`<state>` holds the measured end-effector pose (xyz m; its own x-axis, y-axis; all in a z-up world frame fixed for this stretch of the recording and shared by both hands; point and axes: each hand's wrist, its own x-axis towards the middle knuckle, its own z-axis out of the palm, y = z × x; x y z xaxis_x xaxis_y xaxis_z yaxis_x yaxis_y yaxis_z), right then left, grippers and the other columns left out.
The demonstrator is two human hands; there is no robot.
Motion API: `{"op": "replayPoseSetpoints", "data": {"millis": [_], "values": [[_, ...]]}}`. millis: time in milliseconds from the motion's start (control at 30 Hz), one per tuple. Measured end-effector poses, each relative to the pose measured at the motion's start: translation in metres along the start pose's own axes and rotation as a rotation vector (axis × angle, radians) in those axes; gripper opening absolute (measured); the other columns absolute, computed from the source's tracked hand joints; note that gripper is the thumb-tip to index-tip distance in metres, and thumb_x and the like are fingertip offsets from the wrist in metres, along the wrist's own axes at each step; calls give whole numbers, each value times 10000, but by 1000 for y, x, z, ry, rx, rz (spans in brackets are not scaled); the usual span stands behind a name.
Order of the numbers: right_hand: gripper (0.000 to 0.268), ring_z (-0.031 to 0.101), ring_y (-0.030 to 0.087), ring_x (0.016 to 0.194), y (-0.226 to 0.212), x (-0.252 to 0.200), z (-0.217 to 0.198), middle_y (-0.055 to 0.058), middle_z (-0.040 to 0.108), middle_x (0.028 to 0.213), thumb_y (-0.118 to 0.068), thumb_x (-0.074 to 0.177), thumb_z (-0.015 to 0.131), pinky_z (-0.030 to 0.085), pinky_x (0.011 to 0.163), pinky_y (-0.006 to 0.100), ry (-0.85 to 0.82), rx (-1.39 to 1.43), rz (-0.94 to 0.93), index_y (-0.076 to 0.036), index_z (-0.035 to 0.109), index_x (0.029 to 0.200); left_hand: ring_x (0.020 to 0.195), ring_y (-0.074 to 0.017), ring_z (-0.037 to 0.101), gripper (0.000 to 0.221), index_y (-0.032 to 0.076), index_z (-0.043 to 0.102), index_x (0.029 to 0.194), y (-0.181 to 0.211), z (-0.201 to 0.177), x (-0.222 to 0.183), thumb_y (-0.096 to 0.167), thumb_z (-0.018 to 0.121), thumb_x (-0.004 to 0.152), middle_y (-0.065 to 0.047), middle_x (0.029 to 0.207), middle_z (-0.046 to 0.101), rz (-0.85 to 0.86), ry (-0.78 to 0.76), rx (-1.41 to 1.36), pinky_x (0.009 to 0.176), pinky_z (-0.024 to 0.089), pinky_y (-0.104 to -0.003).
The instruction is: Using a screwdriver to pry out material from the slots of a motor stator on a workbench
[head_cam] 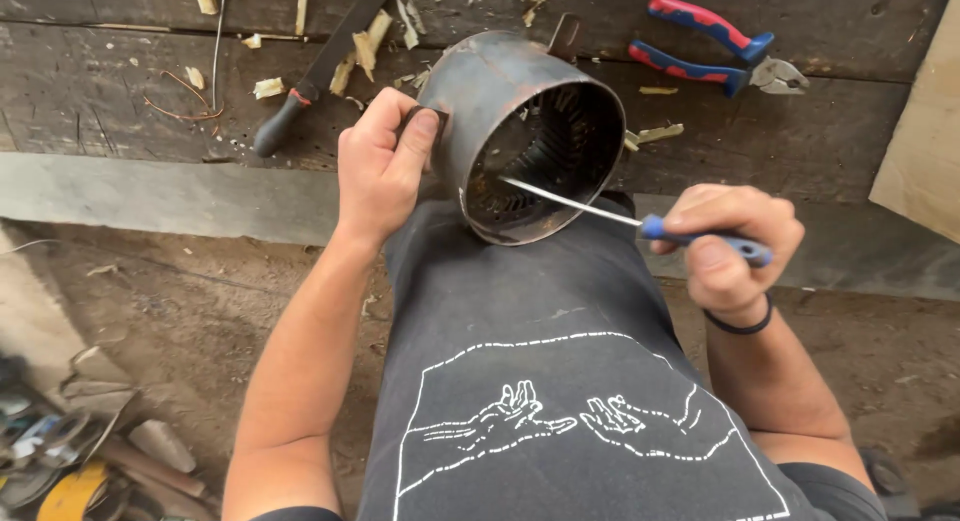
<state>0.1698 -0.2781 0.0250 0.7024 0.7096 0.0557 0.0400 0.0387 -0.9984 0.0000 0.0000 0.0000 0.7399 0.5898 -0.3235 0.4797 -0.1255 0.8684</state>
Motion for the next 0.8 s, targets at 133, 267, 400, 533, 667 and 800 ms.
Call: {"op": "replayPoseSetpoints", "data": {"millis": [133, 267, 400, 533, 667, 800], "values": [[265, 642, 232, 537, 10, -1, -9, 182, 657, 679, -234, 928, 590, 479, 512, 271, -64, 38, -76, 23, 654, 916, 585, -103, 511, 238, 113, 534, 854, 21, 15, -3, 215, 594, 1060, 16, 644, 588, 46, 33, 63, 584, 412, -280], [246, 674, 228, 602, 12, 5, -18, 153, 691, 736, -227, 989, 576, 519, 566, 291, -176, 26, -125, 5, 660, 977, 585, -99, 503, 231, 111, 542, 870, 32, 29, -8, 205, 594, 1074, 16, 639, 571, 42, 95, 89, 588, 411, -277], [228, 666, 253, 534, 33, 14, -24, 110, 722, 680, -157, 928, 651, 563, 493, 346, -230, 147, -215, 55, 733, 938, 494, -166, 551, 269, 76, 626, 837, 22, 40, -13, 171, 644, 1088, -46, 527, 564, 153, 196, -19, 558, 490, -285], [224, 672, 242, 544, 38, 18, -34, 107, 727, 691, -159, 946, 645, 569, 503, 339, -250, 170, -265, 46, 735, 954, 497, -165, 563, 266, 75, 626, 833, 24, 48, -16, 160, 655, 1084, -43, 530, 568, 175, 228, 13, 556, 491, -286], [220, 686, 250, 555, 38, 19, -37, 96, 732, 701, -168, 952, 653, 570, 503, 340, -268, 156, -277, 34, 742, 961, 488, -162, 550, 266, 72, 626, 839, 23, 51, -19, 167, 645, 1087, -48, 527, 563, 153, 243, 16, 550, 492, -285], [195, 691, 251, 541, 34, 16, -39, 85, 738, 696, -161, 940, 680, 571, 492, 338, -273, 114, -289, 23, 742, 961, 479, -156, 557, 272, 71, 622, 839, 21, 49, -21, 173, 638, 1092, -52, 528, 568, 134, 246, 16, 543, 491, -275]]}}
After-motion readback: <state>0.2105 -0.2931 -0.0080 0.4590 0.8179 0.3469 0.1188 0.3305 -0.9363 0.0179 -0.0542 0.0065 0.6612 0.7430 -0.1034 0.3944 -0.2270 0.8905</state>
